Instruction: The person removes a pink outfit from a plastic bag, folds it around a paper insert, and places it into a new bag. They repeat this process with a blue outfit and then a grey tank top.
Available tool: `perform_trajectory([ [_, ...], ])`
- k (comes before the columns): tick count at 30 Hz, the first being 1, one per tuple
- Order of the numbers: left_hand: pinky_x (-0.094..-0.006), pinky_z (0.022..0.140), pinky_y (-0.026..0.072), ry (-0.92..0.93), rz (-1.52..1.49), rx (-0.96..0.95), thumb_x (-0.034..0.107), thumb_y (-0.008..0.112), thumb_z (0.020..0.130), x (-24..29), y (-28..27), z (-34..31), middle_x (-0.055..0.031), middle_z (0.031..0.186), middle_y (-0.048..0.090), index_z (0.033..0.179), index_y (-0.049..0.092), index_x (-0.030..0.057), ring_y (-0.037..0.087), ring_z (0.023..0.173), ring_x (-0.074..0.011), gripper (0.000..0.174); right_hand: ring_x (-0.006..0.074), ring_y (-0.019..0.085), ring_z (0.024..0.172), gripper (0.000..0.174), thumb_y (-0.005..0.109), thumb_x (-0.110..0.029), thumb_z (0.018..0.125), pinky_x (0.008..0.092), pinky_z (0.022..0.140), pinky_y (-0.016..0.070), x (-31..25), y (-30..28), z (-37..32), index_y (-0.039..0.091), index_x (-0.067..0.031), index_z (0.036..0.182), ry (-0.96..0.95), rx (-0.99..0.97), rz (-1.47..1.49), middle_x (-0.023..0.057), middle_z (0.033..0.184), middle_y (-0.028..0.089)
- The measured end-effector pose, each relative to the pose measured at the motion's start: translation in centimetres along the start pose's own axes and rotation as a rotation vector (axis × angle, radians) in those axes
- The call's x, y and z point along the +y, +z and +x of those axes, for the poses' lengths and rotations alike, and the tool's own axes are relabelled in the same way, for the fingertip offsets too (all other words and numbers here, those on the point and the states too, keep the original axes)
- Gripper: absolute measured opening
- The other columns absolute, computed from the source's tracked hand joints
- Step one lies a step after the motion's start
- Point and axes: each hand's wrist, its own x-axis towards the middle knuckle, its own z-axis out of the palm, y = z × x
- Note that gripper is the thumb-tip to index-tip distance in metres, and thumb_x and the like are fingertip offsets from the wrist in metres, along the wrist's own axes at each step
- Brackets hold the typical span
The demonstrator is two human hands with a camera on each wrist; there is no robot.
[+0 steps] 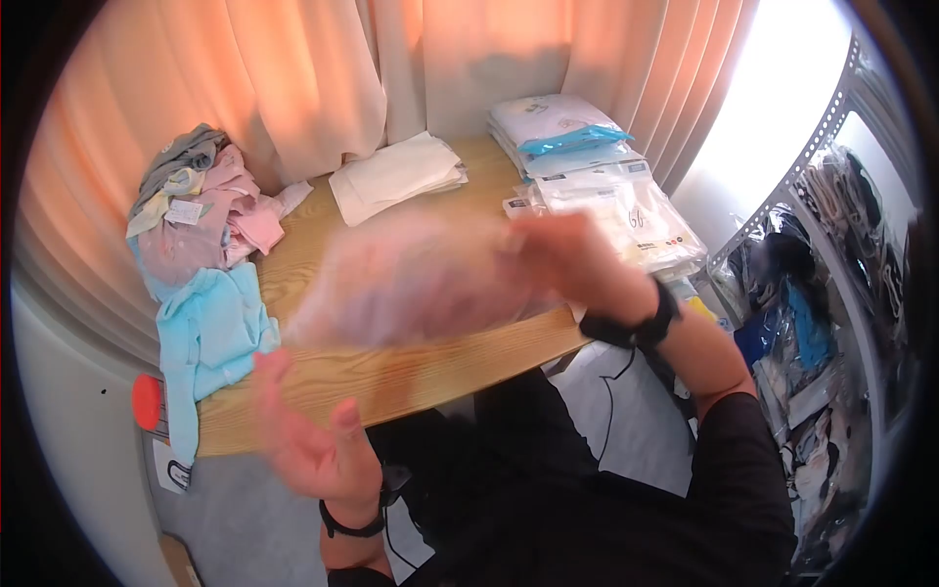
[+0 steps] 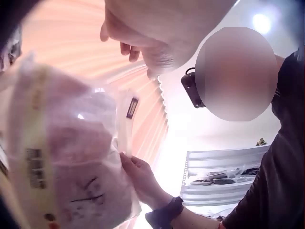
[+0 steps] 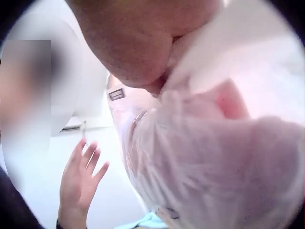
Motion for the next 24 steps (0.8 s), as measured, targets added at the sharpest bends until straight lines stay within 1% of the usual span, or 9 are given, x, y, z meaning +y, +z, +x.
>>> perform_trajectory([
  [1, -0.0540, 0.113, 0.0330, -0.015, -0.018, 0.005, 0.014, 0.058, 0.098, -1.1, -0.2, -0.4, -0.0228, 0.132, 0.053, 0.128, 0.048, -0.0090, 0.051, 0.125, -0.0348, 0.040, 0.0099, 0.063, 0.072, 0.013, 0.070, -0.017, 0.091, 0.0290, 0.059, 0.0502, 2.2, -0.6, 0.9, 0.069, -0.0057, 0.098, 0.109, 0.130, 0.083, -0.0004, 0.083, 0.067],
  [3, -0.0463, 0.116, 0.0289, -0.057, -0.059, 0.011, 0.012, 0.055, 0.099, -3.5, -0.2, -1.9, -0.0222, 0.138, 0.047, 0.133, 0.043, -0.0074, 0.044, 0.133, -0.0334, 0.041, 0.0144, 0.062, 0.063, 0.019, 0.063, -0.020, 0.096, 0.0311, 0.060, 0.0498, 3.6, -3.5, 3.8, 0.071, -0.0027, 0.095, 0.680, 0.316, 0.139, 0.0019, 0.071, 0.067],
  [5, -0.0470, 0.115, 0.0305, -0.338, -0.011, -0.060, 0.013, 0.056, 0.099, -6.1, -0.5, -4.7, -0.0219, 0.139, 0.047, 0.133, 0.044, -0.0070, 0.045, 0.131, -0.0330, 0.042, 0.0102, 0.060, 0.069, 0.027, 0.059, -0.025, 0.100, 0.0315, 0.062, 0.0498, 9.4, -5.2, 4.0, 0.070, -0.0005, 0.098, 0.685, 0.531, 0.223, -0.0001, 0.075, 0.065],
  [9, -0.0445, 0.111, 0.0341, -0.816, 0.074, -0.214, 0.009, 0.055, 0.097, -9.9, -0.1, -9.2, -0.0198, 0.138, 0.048, 0.133, 0.046, -0.0040, 0.046, 0.130, -0.0317, 0.039, 0.0150, 0.062, 0.080, 0.023, 0.060, -0.018, 0.098, 0.0321, 0.069, 0.0509, 21.4, -6.2, 3.2, 0.064, -0.0001, 0.111, 0.809, 0.844, 0.503, 0.0061, 0.091, 0.065],
  [11, -0.0446, 0.108, 0.0366, -0.760, 0.200, -0.265, 0.007, 0.056, 0.096, -11.1, 0.2, -10.5, -0.0194, 0.136, 0.050, 0.131, 0.048, -0.0026, 0.048, 0.126, -0.0329, 0.038, 0.0179, 0.063, 0.087, 0.024, 0.060, -0.013, 0.097, 0.0339, 0.072, 0.0522, 26.3, -5.5, 2.8, 0.059, -0.0009, 0.118, 0.844, 0.954, 0.715, 0.0084, 0.100, 0.064],
  [14, -0.0449, 0.104, 0.0388, -0.672, 0.298, -0.335, 0.005, 0.059, 0.093, -11.7, 0.4, -10.9, -0.0197, 0.131, 0.052, 0.127, 0.050, -0.0022, 0.050, 0.121, -0.0351, 0.036, 0.0214, 0.064, 0.090, 0.024, 0.059, -0.009, 0.096, 0.0339, 0.077, 0.0541, 40.0, -4.8, -1.8, 0.055, -0.0038, 0.119, 1.216, 0.729, 0.678, 0.0082, 0.103, 0.063],
  [19, -0.0448, 0.101, 0.0402, -0.664, 0.335, -0.333, 0.004, 0.061, 0.089, -11.6, 0.6, -10.9, -0.0198, 0.124, 0.055, 0.119, 0.053, -0.0024, 0.052, 0.117, -0.0368, 0.032, 0.0264, 0.065, 0.090, 0.019, 0.063, -0.014, 0.091, 0.0396, 0.076, 0.0542, 40.8, -2.4, -0.4, 0.059, -0.0066, 0.108, 1.167, 0.993, 0.668, 0.0107, 0.098, 0.064],
  [20, -0.0449, 0.101, 0.0407, -0.661, 0.340, -0.335, 0.003, 0.061, 0.088, -11.5, 0.8, -10.8, -0.0198, 0.123, 0.055, 0.118, 0.053, -0.0023, 0.052, 0.116, -0.0370, 0.031, 0.0284, 0.065, 0.090, 0.015, 0.063, -0.015, 0.089, 0.0404, 0.076, 0.0539, 41.3, -2.3, 0.0, 0.061, -0.0073, 0.102, 1.170, 0.937, 0.581, 0.0119, 0.096, 0.065],
  [24, -0.0450, 0.098, 0.0429, -0.601, 0.388, -0.352, 0.002, 0.061, 0.087, -11.6, 1.2, -10.8, -0.0196, 0.119, 0.057, 0.114, 0.056, -0.0018, 0.055, 0.112, -0.0372, 0.027, 0.0364, 0.066, 0.089, 0.014, 0.066, -0.022, 0.084, 0.0434, 0.076, 0.0526, 43.7, -4.2, -0.3, 0.071, -0.0103, 0.078, 0.871, 0.061, -0.610, 0.0164, 0.085, 0.069],
])
